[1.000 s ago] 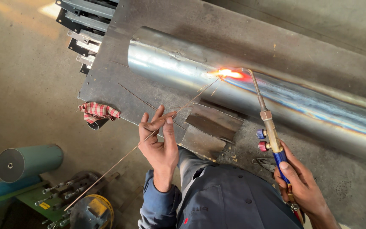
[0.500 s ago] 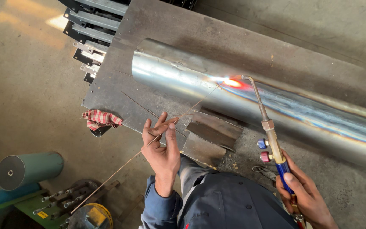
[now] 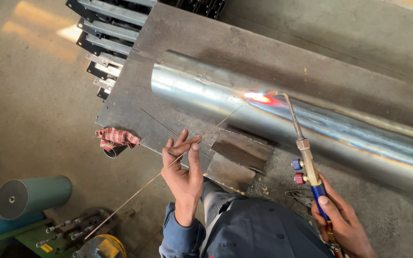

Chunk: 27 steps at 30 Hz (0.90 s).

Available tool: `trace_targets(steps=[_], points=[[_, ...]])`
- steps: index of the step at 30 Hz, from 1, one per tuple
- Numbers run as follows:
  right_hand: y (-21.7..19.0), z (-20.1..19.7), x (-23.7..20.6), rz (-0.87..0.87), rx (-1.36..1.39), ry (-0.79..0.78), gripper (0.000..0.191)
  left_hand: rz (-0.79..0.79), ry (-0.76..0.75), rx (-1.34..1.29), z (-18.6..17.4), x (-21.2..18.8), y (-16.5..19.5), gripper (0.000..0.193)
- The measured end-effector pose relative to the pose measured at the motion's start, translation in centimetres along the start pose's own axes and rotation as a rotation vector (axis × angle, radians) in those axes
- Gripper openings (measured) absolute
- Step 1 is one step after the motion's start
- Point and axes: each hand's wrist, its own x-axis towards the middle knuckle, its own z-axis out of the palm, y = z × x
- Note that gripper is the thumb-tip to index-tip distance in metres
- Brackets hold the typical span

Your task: The person gas-welds a seam on a large metal cylinder resting on a work table, holding a torch in one hand and feeding filler rod with the other. They move the flame along the seam, producing sparks, and briefly adjust the torch valve before continuing along the joint.

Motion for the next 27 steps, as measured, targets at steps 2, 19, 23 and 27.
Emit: trace_targets(steps=[2, 19, 23, 27], points=[[-0.3, 0.3, 0.1, -0.039, -0.017, -0.011, 0.072, 0.001, 0.008, -0.014, -0.2, -0.1, 0.2, 0.013], [3.1, -1.3, 2.3, -0.063, -0.016, -0.007, 0.064, 0.031, 0.053, 0.009, -0.1, -0.6, 0.2, 0.008], [6.3, -3.3, 4.8, -0.146, 0.000, -0.024, 0.066, 0.064, 0.083, 0.010, -0.3, 0.0, 0.7, 0.009], [8.9, -5.2, 7.0, -0.279, 0.029, -0.100, 0.068, 0.083, 0.090, 0.025, -0.8, 0.2, 1.4, 0.011]])
